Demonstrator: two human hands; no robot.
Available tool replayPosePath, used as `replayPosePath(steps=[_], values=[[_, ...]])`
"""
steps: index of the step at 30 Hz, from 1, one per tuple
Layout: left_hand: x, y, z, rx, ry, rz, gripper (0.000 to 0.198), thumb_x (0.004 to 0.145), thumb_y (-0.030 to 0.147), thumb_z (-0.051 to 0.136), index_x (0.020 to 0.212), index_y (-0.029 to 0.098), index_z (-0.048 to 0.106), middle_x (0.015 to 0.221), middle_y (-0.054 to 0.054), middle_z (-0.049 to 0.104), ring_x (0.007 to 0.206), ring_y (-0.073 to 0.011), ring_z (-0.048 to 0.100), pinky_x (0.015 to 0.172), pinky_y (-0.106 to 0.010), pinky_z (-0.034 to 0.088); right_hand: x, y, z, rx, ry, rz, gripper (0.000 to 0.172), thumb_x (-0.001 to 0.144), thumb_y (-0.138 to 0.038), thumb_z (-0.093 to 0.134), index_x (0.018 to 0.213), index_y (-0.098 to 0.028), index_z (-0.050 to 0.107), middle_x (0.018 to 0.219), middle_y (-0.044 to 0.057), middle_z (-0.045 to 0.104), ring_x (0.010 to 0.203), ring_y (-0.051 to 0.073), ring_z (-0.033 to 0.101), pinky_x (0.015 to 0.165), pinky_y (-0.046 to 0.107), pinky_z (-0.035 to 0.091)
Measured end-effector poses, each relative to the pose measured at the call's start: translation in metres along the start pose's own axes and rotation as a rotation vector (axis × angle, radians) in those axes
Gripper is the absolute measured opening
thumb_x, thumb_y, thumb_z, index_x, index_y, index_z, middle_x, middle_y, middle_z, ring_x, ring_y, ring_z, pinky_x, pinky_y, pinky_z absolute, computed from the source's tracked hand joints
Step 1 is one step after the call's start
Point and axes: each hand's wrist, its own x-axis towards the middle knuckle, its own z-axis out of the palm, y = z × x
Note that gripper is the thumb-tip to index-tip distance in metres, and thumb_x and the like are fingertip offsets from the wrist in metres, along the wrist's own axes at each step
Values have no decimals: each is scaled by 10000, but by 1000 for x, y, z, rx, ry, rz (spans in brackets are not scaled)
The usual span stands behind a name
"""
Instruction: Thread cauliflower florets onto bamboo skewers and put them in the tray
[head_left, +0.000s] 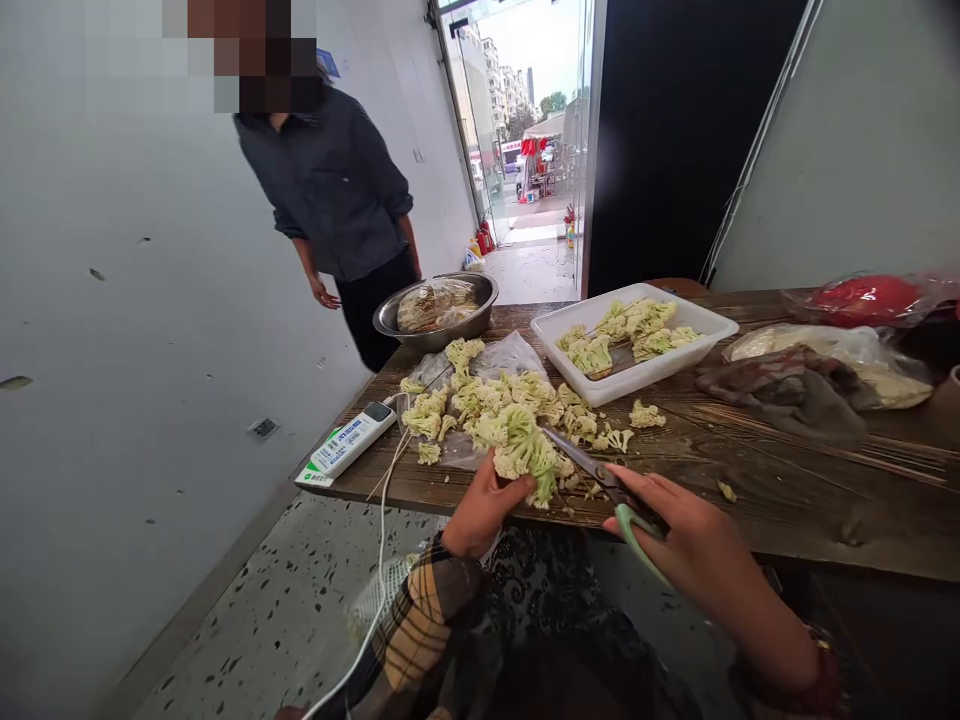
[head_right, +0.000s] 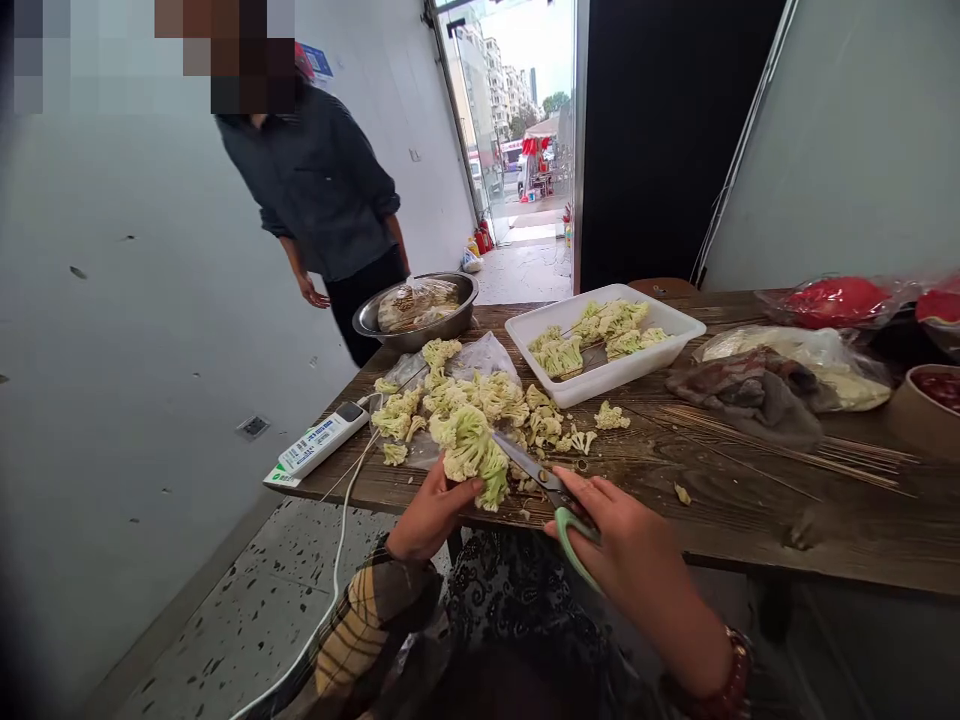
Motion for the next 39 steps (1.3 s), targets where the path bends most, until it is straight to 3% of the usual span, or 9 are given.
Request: replayPosePath(steps=[3,7,12,17,26,32,39], values=[[-2,4,-1,-35,-65,-16,540,677,287,761,1187,198,609,1160,-103,660,1104,-267,587,956,-369,454,9,-13,2,-163,-29,-67,458,856,-342,563,1303,-245,539,1014,70,689,851,231,670,639,298,518],[-2,8,-1,-60,23,20,424,702,364,737,1086,201,662,1157,-99,664,1153,-255,559,1008,-351,411,12,-19,8,-276,-43,-96,450,850,-285,562,1296,-228,541,972,68,680,832,216,659,615,277,498],[-2,13,1,-63,110,-23,398,660,313,756,1011,151,656,1029,-100,701,989,-245,632,887,-346,477,7,-16,9,-290,-60,-104,468,848,-268,566,1312,-230,521,960,62,677,834,211,656,615,275,486],[-1,15,0,-60,169,-19,579,628,267,762,1167,217,560,1051,-50,679,840,-181,650,733,-275,510,4,-9,4,-301,-24,-118,473,858,-302,564,1324,-256,496,943,40,673,812,195,653,580,261,453],[4,12,3,79,78,-59,456,639,341,750,1035,188,581,975,-30,663,786,-151,619,724,-251,488,9,-11,-5,-341,-45,-107,444,863,-312,576,1300,-268,513,935,17,672,813,181,658,566,255,435],[11,5,4,219,78,28,329,731,455,662,884,172,594,837,-8,634,761,-149,579,688,-237,449,10,-8,-8,-323,-78,-106,434,865,-322,568,1295,-283,522,970,5,681,804,173,669,541,249,439],[13,-2,-2,403,100,149,289,826,453,529,791,167,556,778,1,561,759,-144,503,688,-233,405,7,1,-23,-366,-128,-137,470,856,-409,573,1308,-295,510,971,13,675,801,187,664,541,261,443]])
